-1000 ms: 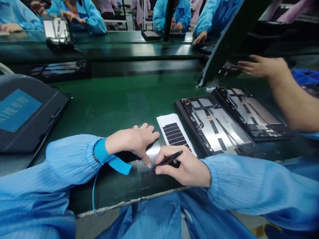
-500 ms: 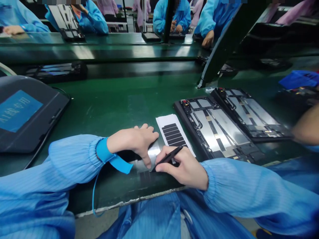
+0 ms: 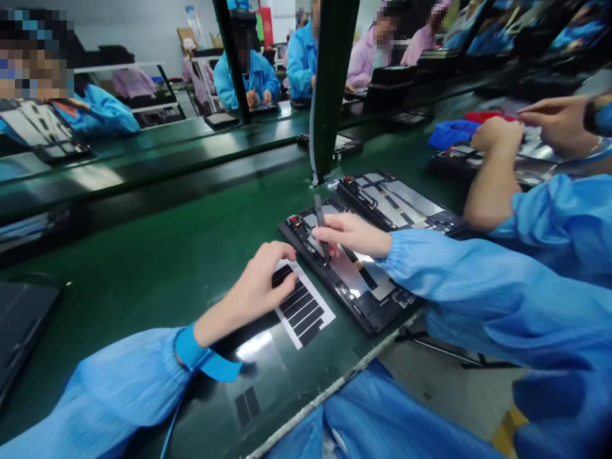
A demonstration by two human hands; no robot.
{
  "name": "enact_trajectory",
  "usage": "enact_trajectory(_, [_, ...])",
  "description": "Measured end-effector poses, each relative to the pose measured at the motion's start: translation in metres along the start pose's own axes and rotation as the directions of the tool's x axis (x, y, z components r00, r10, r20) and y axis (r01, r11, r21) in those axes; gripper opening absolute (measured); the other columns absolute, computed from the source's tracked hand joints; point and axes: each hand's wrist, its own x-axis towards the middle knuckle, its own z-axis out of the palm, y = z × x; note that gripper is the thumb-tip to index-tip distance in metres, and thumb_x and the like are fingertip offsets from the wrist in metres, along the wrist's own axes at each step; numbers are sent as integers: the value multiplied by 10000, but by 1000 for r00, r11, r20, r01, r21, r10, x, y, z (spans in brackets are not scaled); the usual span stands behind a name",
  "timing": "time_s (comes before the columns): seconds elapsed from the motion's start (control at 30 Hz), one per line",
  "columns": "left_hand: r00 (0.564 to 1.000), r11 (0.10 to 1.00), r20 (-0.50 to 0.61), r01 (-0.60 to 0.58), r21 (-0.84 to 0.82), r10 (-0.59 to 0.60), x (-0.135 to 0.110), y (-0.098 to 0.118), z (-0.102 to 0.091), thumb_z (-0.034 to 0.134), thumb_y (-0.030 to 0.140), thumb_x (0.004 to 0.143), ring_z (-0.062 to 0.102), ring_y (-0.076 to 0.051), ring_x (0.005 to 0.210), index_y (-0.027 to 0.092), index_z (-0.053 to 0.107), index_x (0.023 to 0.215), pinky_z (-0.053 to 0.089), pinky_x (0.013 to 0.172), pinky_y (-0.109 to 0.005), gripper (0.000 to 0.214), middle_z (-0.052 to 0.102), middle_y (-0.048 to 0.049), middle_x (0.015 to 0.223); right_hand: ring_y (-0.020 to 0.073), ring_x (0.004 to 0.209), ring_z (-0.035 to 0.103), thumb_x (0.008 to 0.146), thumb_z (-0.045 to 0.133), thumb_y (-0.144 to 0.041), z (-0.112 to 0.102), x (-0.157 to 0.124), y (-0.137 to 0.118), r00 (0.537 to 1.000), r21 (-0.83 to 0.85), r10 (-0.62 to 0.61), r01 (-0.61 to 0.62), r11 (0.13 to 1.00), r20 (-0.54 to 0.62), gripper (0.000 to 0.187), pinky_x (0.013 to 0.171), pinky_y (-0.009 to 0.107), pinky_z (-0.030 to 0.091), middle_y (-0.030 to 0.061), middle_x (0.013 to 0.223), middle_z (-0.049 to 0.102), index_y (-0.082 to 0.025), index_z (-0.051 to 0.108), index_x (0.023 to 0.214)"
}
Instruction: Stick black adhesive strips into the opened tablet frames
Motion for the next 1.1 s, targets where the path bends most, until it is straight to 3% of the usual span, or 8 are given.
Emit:
enact_trajectory(0.1, [990, 988, -33, -141, -60, 140, 6, -1, 26, 470, 145, 767, 425, -208, 1085, 166, 402, 1009, 359, 915, -358, 252, 457, -119, 1161, 49, 355, 456, 852, 470, -276, 7, 12, 14, 996, 42, 54, -57, 998, 65, 197, 335, 142, 371, -55, 481, 480, -131, 456, 719])
enact_trajectory(0.27, [984, 979, -9, -179, -101, 179, 5, -8, 42, 467, 96, 762, 398, -213, 1108, 183, 363, 932, 359, 921, -383, 217, 414, -128, 1171, 44, 269, 411, 873, 427, -281, 10, 16, 20, 999, 93, 53, -53, 994, -2, 181, 258, 130, 297, -75, 443, 462, -145, 435, 754])
enact_trajectory(0.73, [969, 972, 74, -237, 2, 236, 0, -8, 43, 457, 28, 774, 434, -190, 954, 184, 352, 815, 412, 772, -348, 192, 474, -107, 1093, 48, 254, 417, 873, 435, -295, 11, 20, 26, 996, 38, 21, -18, 999, -89, 202, 245, 133, 305, -69, 426, 464, -150, 432, 733])
enact_trajectory(0.93, [940, 952, 179, -303, 41, 292, 2, -8, 40, 408, -2, 778, 408, -195, 940, 178, 378, 783, 417, 793, -367, 182, 533, -94, 1115, 61, 261, 424, 871, 424, -316, 11, 20, 26, 997, 5, 20, -20, 1000, -74, 195, 258, 145, 297, -67, 442, 470, -161, 422, 754])
enact_trajectory(1.1, [941, 941, 186, -310, 136, 283, -1, -5, 40, 382, -2, 776, 422, -211, 968, 175, 402, 813, 421, 803, -388, 181, 526, -99, 1159, 37, 304, 419, 868, 436, -291, 10, 19, 23, 997, -80, -15, 9, 997, -81, 194, 344, 130, 306, -72, 425, 457, -146, 424, 739])
